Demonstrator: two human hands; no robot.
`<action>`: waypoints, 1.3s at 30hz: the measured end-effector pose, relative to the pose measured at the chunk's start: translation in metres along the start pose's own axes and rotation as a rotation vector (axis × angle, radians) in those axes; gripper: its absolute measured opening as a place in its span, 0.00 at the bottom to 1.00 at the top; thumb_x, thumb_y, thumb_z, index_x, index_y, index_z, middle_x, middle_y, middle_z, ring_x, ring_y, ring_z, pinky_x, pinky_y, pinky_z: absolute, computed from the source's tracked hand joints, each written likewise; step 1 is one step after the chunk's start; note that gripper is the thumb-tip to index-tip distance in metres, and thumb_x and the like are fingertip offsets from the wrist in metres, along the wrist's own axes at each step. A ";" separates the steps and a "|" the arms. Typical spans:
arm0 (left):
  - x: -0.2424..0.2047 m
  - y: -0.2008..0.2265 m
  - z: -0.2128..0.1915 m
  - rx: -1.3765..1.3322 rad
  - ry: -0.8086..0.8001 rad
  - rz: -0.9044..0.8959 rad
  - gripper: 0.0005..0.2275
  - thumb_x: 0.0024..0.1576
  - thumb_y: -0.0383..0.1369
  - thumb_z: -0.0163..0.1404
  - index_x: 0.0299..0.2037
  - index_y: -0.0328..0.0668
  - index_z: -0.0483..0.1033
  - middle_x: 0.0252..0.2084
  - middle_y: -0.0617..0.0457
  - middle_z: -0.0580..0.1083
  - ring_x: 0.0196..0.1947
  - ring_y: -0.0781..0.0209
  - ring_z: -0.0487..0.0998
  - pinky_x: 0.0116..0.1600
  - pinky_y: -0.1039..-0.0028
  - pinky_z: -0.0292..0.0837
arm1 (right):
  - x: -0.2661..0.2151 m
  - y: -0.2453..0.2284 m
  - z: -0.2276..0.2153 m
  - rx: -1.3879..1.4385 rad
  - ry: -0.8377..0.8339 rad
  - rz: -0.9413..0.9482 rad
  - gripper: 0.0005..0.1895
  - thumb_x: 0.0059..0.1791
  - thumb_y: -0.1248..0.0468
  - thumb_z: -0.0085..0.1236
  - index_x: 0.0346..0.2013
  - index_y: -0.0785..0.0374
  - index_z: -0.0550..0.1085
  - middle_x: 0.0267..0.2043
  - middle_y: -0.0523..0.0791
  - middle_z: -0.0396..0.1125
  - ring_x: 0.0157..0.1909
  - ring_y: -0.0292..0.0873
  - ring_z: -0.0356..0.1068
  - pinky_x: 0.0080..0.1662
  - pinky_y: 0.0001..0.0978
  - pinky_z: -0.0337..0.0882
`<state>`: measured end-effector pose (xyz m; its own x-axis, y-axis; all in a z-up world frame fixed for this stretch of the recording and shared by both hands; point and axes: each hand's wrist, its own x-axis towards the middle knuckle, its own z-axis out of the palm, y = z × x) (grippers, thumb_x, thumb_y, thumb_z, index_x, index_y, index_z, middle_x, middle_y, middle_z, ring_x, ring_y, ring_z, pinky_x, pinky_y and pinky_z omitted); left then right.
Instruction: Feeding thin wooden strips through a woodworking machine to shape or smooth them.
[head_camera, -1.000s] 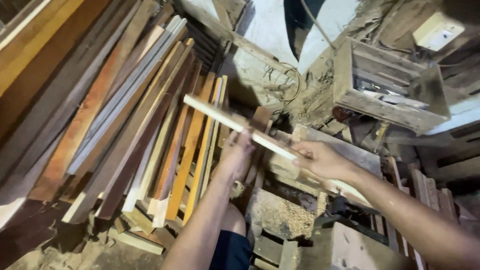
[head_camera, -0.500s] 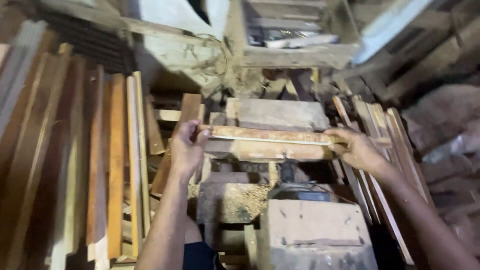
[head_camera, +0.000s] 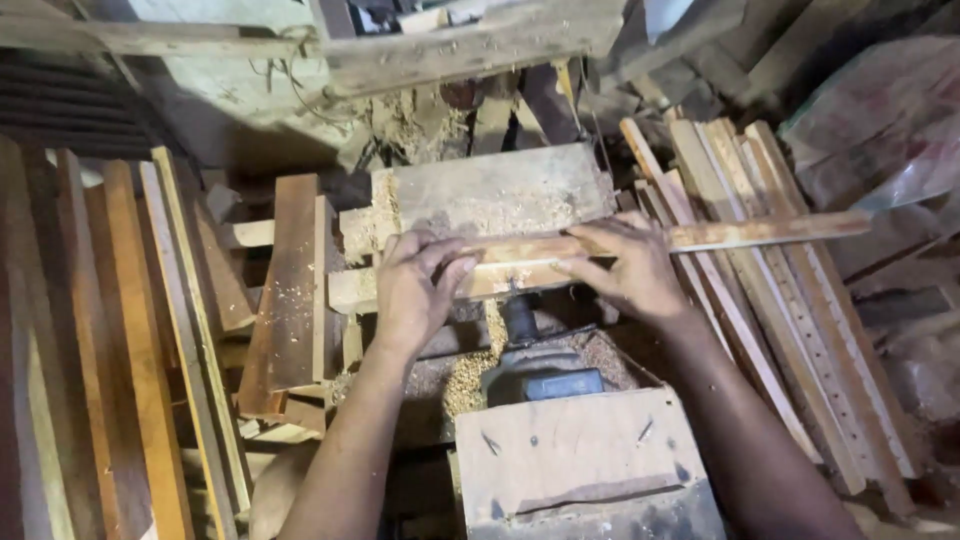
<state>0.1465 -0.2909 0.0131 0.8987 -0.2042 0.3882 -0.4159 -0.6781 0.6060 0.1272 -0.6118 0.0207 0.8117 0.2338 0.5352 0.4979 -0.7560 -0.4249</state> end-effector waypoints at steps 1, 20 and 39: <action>0.000 -0.007 0.001 0.001 -0.014 -0.006 0.11 0.55 0.47 0.60 0.47 0.65 0.85 0.41 0.59 0.75 0.46 0.55 0.76 0.53 0.68 0.72 | 0.001 -0.002 -0.002 0.005 -0.006 0.013 0.21 0.42 0.54 0.74 0.46 0.56 0.82 0.41 0.47 0.78 0.46 0.57 0.75 0.52 0.46 0.70; 0.004 0.011 0.021 0.004 -0.164 0.215 0.16 0.55 0.32 0.58 0.54 0.51 0.79 0.48 0.58 0.77 0.53 0.58 0.72 0.60 0.67 0.59 | 0.007 -0.005 0.005 0.062 0.036 0.091 0.21 0.33 0.55 0.82 0.37 0.53 0.84 0.33 0.44 0.77 0.41 0.51 0.74 0.47 0.40 0.68; 0.009 0.024 0.000 -0.153 -0.262 0.229 0.12 0.54 0.30 0.58 0.49 0.42 0.80 0.45 0.52 0.78 0.49 0.53 0.74 0.61 0.62 0.60 | 0.001 -0.005 -0.007 0.127 -0.037 0.108 0.21 0.34 0.56 0.83 0.36 0.58 0.83 0.29 0.49 0.75 0.38 0.54 0.72 0.45 0.43 0.68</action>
<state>0.1445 -0.3088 0.0309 0.7768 -0.5252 0.3474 -0.6086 -0.4847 0.6282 0.1237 -0.6124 0.0287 0.8723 0.1791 0.4550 0.4394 -0.6955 -0.5686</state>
